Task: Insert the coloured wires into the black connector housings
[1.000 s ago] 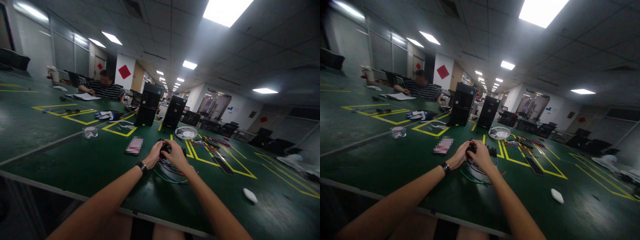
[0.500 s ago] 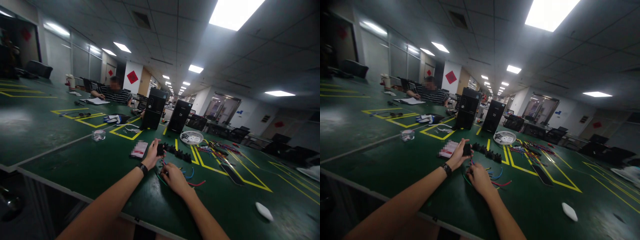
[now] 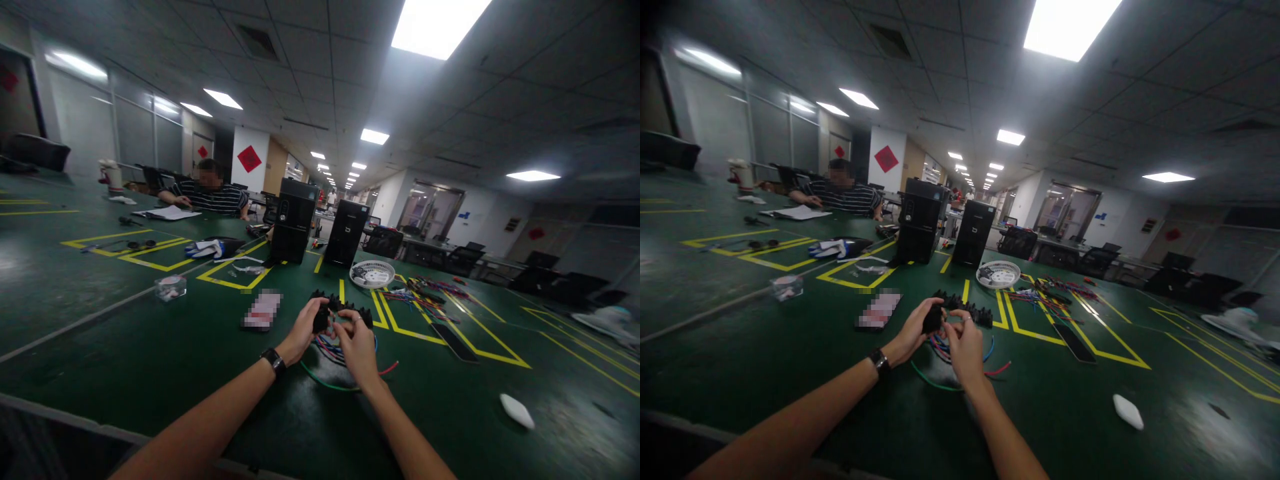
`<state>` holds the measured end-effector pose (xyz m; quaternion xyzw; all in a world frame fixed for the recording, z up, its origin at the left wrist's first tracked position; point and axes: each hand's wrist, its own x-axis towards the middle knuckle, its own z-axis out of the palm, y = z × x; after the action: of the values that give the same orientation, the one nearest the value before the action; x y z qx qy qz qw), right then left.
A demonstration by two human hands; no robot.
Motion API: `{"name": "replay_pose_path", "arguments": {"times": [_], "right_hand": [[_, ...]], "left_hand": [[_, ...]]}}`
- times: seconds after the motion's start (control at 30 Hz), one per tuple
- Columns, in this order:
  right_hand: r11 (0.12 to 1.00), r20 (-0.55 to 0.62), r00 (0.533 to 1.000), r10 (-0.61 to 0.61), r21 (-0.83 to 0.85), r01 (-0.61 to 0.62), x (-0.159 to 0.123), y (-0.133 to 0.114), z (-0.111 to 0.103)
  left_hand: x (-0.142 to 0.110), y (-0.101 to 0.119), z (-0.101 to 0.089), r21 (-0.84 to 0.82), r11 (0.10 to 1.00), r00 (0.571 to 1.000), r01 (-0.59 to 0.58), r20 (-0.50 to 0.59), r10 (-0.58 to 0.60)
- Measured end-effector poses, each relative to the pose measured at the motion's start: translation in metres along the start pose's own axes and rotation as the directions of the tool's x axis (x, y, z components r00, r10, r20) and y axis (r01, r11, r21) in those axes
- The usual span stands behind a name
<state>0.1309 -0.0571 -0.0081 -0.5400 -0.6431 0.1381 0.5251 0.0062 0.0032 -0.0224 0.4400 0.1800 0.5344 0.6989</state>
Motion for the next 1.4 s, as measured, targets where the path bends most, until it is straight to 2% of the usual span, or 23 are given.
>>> {"name": "replay_pose_path", "arguments": {"times": [0.2, 0.37, 0.5, 0.57, 0.7, 0.8, 0.93, 1.03, 1.1, 1.13, 1.2, 1.23, 1.27, 1.3, 1.33, 1.37, 1.4], "right_hand": [[0.998, -0.021, 0.999, 0.024, 0.053, -0.023, -0.001, 0.006, 0.003], [1.000, -0.021, 1.000, -0.005, -0.007, 0.005, -0.001, 0.012, 0.002], [0.995, -0.003, 0.998, -0.063, -0.081, 0.062, -0.001, 0.012, 0.000], [0.992, 0.008, 0.996, -0.089, -0.084, 0.089, -0.002, 0.011, -0.001], [0.995, 0.014, 0.996, -0.091, -0.042, 0.092, -0.003, 0.012, 0.001], [0.997, 0.024, 0.996, -0.082, -0.004, 0.082, -0.004, 0.013, 0.006], [0.995, 0.116, 0.988, -0.101, -0.004, 0.102, 0.003, 0.011, -0.003], [0.981, 0.309, 0.938, -0.160, -0.054, 0.185, 0.013, 0.003, -0.024], [0.962, 0.356, 0.914, -0.197, -0.109, 0.250, 0.019, -0.002, -0.035], [0.953, 0.327, 0.920, -0.216, -0.136, 0.272, 0.020, -0.003, -0.037], [0.935, 0.244, 0.936, -0.253, -0.185, 0.301, 0.018, -0.003, -0.034], [0.926, 0.228, 0.937, -0.266, -0.209, 0.314, 0.017, -0.001, -0.030], [0.916, 0.230, 0.935, -0.271, -0.236, 0.324, 0.015, 0.002, -0.025], [0.908, 0.244, 0.933, -0.266, -0.263, 0.327, 0.013, 0.005, -0.020], [0.901, 0.259, 0.933, -0.249, -0.291, 0.321, 0.012, 0.008, -0.015], [0.896, 0.271, 0.936, -0.226, -0.318, 0.309, 0.011, 0.010, -0.011], [0.889, 0.278, 0.938, -0.206, -0.349, 0.298, 0.011, 0.012, -0.007]], "left_hand": [[-0.006, -0.002, 0.005, 0.033, 0.999, 0.999, 0.034, 0.027, -0.035], [-0.009, -0.005, 0.004, 0.181, 0.982, 0.995, 0.056, 0.065, -0.069], [-0.010, -0.007, -0.001, 0.426, 0.901, 0.995, -0.076, 0.084, 0.044], [-0.011, -0.009, -0.002, 0.488, 0.863, 0.991, -0.132, 0.092, 0.100], [-0.011, -0.011, 0.002, 0.429, 0.893, 0.990, -0.136, 0.094, 0.105], [-0.010, -0.008, 0.005, 0.380, 0.917, 0.993, -0.121, 0.057, 0.107], [-0.011, 0.000, 0.002, 0.444, 0.876, 0.979, -0.185, 0.005, 0.204], [-0.012, 0.004, 0.004, 0.543, 0.791, 0.958, -0.280, 0.113, 0.262], [-0.007, 0.005, 0.008, 0.529, 0.798, 0.957, -0.290, 0.147, 0.250], [-0.003, 0.006, 0.008, 0.489, 0.827, 0.960, -0.279, 0.116, 0.255], [0.010, 0.011, 0.004, 0.356, 0.900, 0.953, -0.253, -0.072, 0.296], [0.017, 0.016, -0.002, 0.282, 0.923, 0.910, -0.261, -0.247, 0.333], [0.024, 0.021, -0.009, 0.199, 0.947, 0.843, -0.252, -0.436, 0.316], [0.029, 0.026, -0.018, 0.137, 0.961, 0.772, -0.240, -0.574, 0.275], [0.033, 0.031, -0.027, 0.112, 0.962, 0.718, -0.248, -0.645, 0.260], [0.034, 0.035, -0.034, 0.104, 0.961, 0.713, -0.257, -0.650, 0.261], [0.034, 0.036, -0.038, 0.111, 0.963, 0.742, -0.246, -0.617, 0.261]]}}
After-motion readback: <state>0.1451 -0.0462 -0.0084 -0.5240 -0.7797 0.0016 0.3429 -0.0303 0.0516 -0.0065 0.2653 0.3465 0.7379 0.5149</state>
